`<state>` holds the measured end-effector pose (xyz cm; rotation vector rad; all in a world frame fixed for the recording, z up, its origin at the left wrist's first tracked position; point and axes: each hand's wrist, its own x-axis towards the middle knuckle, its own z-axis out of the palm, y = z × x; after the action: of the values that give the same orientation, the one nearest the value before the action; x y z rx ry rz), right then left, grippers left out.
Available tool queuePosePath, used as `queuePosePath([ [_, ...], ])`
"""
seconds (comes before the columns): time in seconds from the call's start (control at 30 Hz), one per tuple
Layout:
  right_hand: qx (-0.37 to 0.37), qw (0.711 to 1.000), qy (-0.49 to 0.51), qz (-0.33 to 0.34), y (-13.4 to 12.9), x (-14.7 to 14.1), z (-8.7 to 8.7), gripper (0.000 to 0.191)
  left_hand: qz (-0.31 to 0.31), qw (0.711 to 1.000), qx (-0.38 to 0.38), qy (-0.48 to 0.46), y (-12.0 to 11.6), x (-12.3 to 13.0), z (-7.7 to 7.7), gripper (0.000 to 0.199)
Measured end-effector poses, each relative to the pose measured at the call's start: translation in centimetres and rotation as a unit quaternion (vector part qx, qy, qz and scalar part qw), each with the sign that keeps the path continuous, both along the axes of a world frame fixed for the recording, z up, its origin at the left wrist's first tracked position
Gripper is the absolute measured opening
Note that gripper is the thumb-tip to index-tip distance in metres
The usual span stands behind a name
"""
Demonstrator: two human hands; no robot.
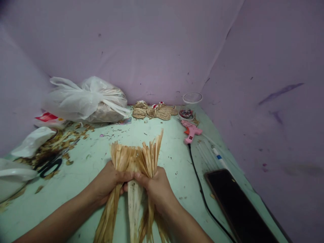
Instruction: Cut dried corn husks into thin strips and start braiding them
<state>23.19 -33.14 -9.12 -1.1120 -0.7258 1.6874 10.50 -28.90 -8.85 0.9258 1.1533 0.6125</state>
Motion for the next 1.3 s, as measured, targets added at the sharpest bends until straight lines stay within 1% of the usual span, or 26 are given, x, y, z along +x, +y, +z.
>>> queuePosePath([
  [0.1,-0.003,1.000,0.026,0.012,0.0,-0.1,0.0,0.029,0.001,1.000,0.006,-0.006,0.0,0.0,0.0,0.021],
  [0.17,0.001,0.999,0.039,0.023,0.0,0.0,0.0,0.029,0.004,1.000,0.000,-0.026,0.0,0.0,0.0,0.021],
  [0.3,0.011,0.995,0.083,0.050,0.0,0.2,-0.3,0.030,-0.010,0.993,-0.049,-0.110,0.1,-0.2,-0.2,0.024],
  [0.4,0.003,0.991,0.126,0.054,-0.1,0.3,-0.4,0.031,-0.014,0.985,-0.081,-0.151,0.3,-0.4,-0.5,0.026],
  [0.5,0.003,0.987,0.160,0.031,0.0,0.3,-0.4,0.031,0.007,0.985,-0.071,-0.159,0.7,-0.6,-0.6,0.028],
  [0.6,-0.005,0.985,0.170,-0.016,0.3,0.7,-0.4,0.027,0.039,0.984,-0.067,-0.159,1.2,-0.9,-0.2,0.030],
  [0.67,-0.035,0.981,0.185,-0.054,0.7,1.3,-0.3,0.025,0.045,0.981,-0.090,-0.166,1.7,-1.2,0.2,0.026],
  [0.7,-0.054,0.977,0.198,-0.062,0.9,1.8,-0.1,0.026,0.045,0.979,-0.103,-0.172,2.0,-1.4,0.4,0.024],
  [0.77,-0.086,0.969,0.229,-0.038,1.2,3.0,0.4,0.027,0.049,0.974,-0.121,-0.183,2.5,-1.9,0.8,0.021],
  [0.87,-0.084,0.962,0.257,0.046,1.0,5.3,1.5,0.026,0.070,0.980,-0.111,-0.151,3.3,-2.7,1.3,0.015],
  [0.93,-0.058,0.955,0.279,0.081,0.6,7.1,2.0,0.022,0.079,0.987,-0.089,-0.109,3.9,-3.1,1.6,0.017],
  [0.97,-0.032,0.948,0.302,0.097,0.3,8.0,2.2,0.023,0.083,0.989,-0.081,-0.096,4.1,-3.2,1.7,0.018],
  [1.07,0.059,0.908,0.388,0.143,-0.3,9.4,2.5,0.034,0.088,0.989,-0.077,-0.085,4.3,-3.4,1.8,0.016],
  [1.1,0.067,0.904,0.396,0.145,-0.4,9.4,2.6,0.036,0.085,0.990,-0.079,-0.082,4.2,-3.3,1.8,0.015],
  [1.13,0.056,0.912,0.384,0.133,-0.3,8.9,2.5,0.037,0.077,0.991,-0.079,-0.077,4.0,-3.1,1.7,0.015],
  [1.17,0.030,0.930,0.350,0.107,-0.2,8.2,2.4,0.036,0.066,0.992,-0.076,-0.073,3.7,-2.9,1.6,0.015],
  [1.23,-0.030,0.971,0.237,0.022,0.1,5.9,1.8,0.030,0.050,0.994,-0.066,-0.065,2.8,-2.2,1.2,0.019],
  [1.27,-0.040,0.985,0.167,-0.023,0.2,4.6,1.4,0.028,0.046,0.995,-0.059,-0.063,2.2,-1.8,1.0,0.022],
  [1.3,-0.039,0.993,0.108,-0.022,0.3,3.3,1.0,0.027,0.045,0.996,-0.052,-0.063,1.7,-1.4,0.8,0.024],
])
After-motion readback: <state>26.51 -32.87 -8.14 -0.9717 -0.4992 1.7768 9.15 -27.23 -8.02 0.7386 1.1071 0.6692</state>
